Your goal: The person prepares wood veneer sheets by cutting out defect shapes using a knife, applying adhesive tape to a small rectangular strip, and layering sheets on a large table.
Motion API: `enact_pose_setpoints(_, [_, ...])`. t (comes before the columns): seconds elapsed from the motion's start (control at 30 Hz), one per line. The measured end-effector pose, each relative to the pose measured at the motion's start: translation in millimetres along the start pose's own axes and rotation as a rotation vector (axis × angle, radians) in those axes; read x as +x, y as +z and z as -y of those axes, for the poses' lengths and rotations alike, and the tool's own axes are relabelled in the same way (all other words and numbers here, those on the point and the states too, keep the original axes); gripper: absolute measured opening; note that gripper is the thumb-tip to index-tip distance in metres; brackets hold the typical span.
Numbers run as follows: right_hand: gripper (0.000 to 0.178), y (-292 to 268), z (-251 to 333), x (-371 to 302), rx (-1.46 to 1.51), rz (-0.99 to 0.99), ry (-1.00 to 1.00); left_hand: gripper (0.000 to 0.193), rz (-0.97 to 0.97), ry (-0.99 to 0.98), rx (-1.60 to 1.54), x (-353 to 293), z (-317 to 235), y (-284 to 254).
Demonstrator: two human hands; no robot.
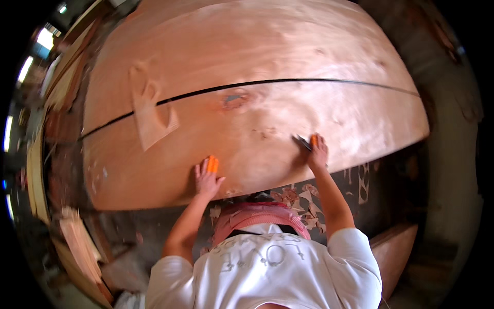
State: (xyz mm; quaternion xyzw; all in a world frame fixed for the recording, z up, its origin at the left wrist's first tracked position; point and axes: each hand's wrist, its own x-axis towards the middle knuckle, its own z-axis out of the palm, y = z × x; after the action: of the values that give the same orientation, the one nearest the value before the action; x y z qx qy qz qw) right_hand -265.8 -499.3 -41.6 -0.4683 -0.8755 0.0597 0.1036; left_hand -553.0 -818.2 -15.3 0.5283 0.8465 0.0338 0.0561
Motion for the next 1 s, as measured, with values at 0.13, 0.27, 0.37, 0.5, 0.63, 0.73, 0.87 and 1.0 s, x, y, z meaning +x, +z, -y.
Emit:
enact_pose_setpoints(0.13, [0.056,0,7,-89,-0.083,0.146,0.065,0.073,0.096,-0.037,-0.091,-90,-11,27])
enact_pose_setpoints(0.27, [0.058,-22,30,-96,-0.046,0.176,0.089,0.068,0.058,0.024,-0.149,-94,4,19])
enact_pose_setpoints(0.37, [0.057,-12,31,-106,0.030,0.084,0.018,0.061,0.044,0.090,-0.235,-96,13,17])
enact_pose_setpoints(0.5, [0.053,-9,60,-74,0.233,0.052,-0.084,0.045,-0.266,-0.024,-0.523,-57,56,-4])
enact_pose_setpoints(0.63, [0.042,5,120,-34,0.420,0.061,-0.109,0.067,-0.381,-0.587,-0.275,1,152,-39])
enact_pose_setpoints(0.73, [0.041,16,168,-4,0.513,0.158,-0.044,0.077,-0.533,-0.873,-0.356,21,231,-23])
enact_pose_setpoints(0.87, [0.043,40,207,41,0.573,0.295,-0.012,0.072,-0.667,-0.884,-0.248,18,294,15])
enact_pose_setpoints(1.0, [0.038,65,186,66,1.159,0.283,0.287,0.060,-0.357,-0.973,-0.370,43,275,-18])
